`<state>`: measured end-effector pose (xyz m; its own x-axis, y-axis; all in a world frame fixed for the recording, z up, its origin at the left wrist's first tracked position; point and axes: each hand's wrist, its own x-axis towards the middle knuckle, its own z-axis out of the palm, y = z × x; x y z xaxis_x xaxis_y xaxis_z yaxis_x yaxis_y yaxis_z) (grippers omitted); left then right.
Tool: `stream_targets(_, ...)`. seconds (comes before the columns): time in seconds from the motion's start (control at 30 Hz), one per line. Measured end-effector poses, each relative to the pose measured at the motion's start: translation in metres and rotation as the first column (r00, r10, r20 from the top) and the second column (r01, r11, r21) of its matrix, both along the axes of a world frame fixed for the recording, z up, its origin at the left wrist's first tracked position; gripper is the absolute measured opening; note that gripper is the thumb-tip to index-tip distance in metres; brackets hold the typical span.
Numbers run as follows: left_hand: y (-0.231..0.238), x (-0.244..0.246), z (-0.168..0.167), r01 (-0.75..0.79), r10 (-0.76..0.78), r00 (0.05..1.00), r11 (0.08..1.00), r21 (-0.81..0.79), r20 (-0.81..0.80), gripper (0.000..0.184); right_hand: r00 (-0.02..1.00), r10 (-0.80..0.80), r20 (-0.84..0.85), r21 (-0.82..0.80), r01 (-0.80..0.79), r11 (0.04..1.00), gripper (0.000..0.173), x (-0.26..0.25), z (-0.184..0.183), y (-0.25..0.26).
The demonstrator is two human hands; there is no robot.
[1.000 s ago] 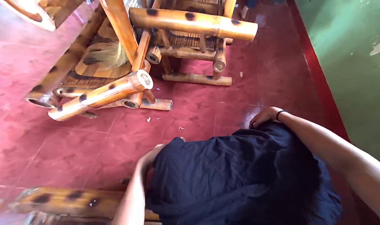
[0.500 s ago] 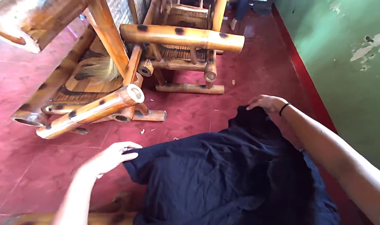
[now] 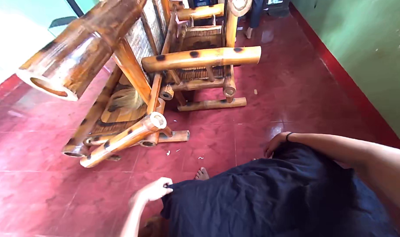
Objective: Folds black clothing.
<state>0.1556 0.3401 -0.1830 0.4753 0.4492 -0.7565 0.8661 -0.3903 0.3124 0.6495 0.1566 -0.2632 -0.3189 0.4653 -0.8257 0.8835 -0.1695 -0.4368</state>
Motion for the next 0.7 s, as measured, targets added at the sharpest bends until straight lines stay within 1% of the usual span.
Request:
stream_targets(0.03,0.0,0.003,-0.006,0.003,-0.002,1.0,1.0,-0.025,0.005,0.014,0.998,0.021,0.058,-0.025,-0.019,1.0,0.04,-0.018,0.019,-0.004)
stream_targets(0.07,-0.001,0.005,-0.011,0.0,0.001,1.0,0.999,-0.044,0.019,0.013,0.976,-0.046,0.215,-0.017,0.05,0.999,0.037,-0.042,0.042,-0.013)
stream_targets(0.1,-0.001,0.008,-0.016,-0.001,0.003,1.0,0.998,-0.057,0.027,0.013,0.943,-0.034,0.331,-0.038,0.049,0.998,0.037,-0.054,0.05,-0.014)
stream_targets(0.13,-0.001,0.01,-0.02,-0.001,0.003,0.999,0.997,-0.071,0.034,0.013,0.924,0.04,0.38,-0.078,-0.012,0.997,0.037,-0.051,0.042,-0.01)
stream_targets(0.2,0.0,0.013,-0.028,0.013,-0.007,0.998,0.995,-0.102,0.057,0.013,0.925,0.243,0.292,-0.131,-0.213,0.968,0.039,-0.024,-0.002,0.007)
stream_targets(0.23,0.0,0.014,-0.031,0.016,-0.008,0.998,0.992,-0.121,0.068,0.012,0.912,0.309,0.268,-0.121,-0.287,0.95,0.038,-0.019,-0.014,0.014)
stream_targets(0.3,-0.001,0.018,-0.035,0.016,-0.004,0.997,0.988,-0.157,0.073,0.012,0.892,0.347,0.29,-0.095,-0.333,0.938,0.035,-0.025,-0.018,0.022)
stream_targets(0.4,-0.002,0.021,-0.034,0.024,-0.015,0.999,0.984,-0.177,0.051,0.013,0.907,0.321,0.272,-0.054,-0.319,0.946,0.033,-0.037,-0.015,0.034)
stream_targets(0.53,-0.002,0.014,-0.035,-0.031,0.045,0.996,0.983,-0.183,0.074,0.01,0.958,0.185,0.218,0.043,-0.199,0.979,0.034,-0.039,-0.01,0.046)
stream_targets(0.6,-0.001,0.008,-0.035,-0.069,0.088,0.99,0.983,-0.171,0.106,0.009,0.98,0.066,0.186,0.138,-0.093,0.986,0.03,-0.033,0.002,0.051)
stream_targets(0.7,-0.004,-0.003,-0.034,-0.164,0.194,0.957,0.975,-0.147,0.216,0.008,0.993,-0.042,0.114,0.345,0.0,0.938,0.019,-0.008,0.009,0.063)
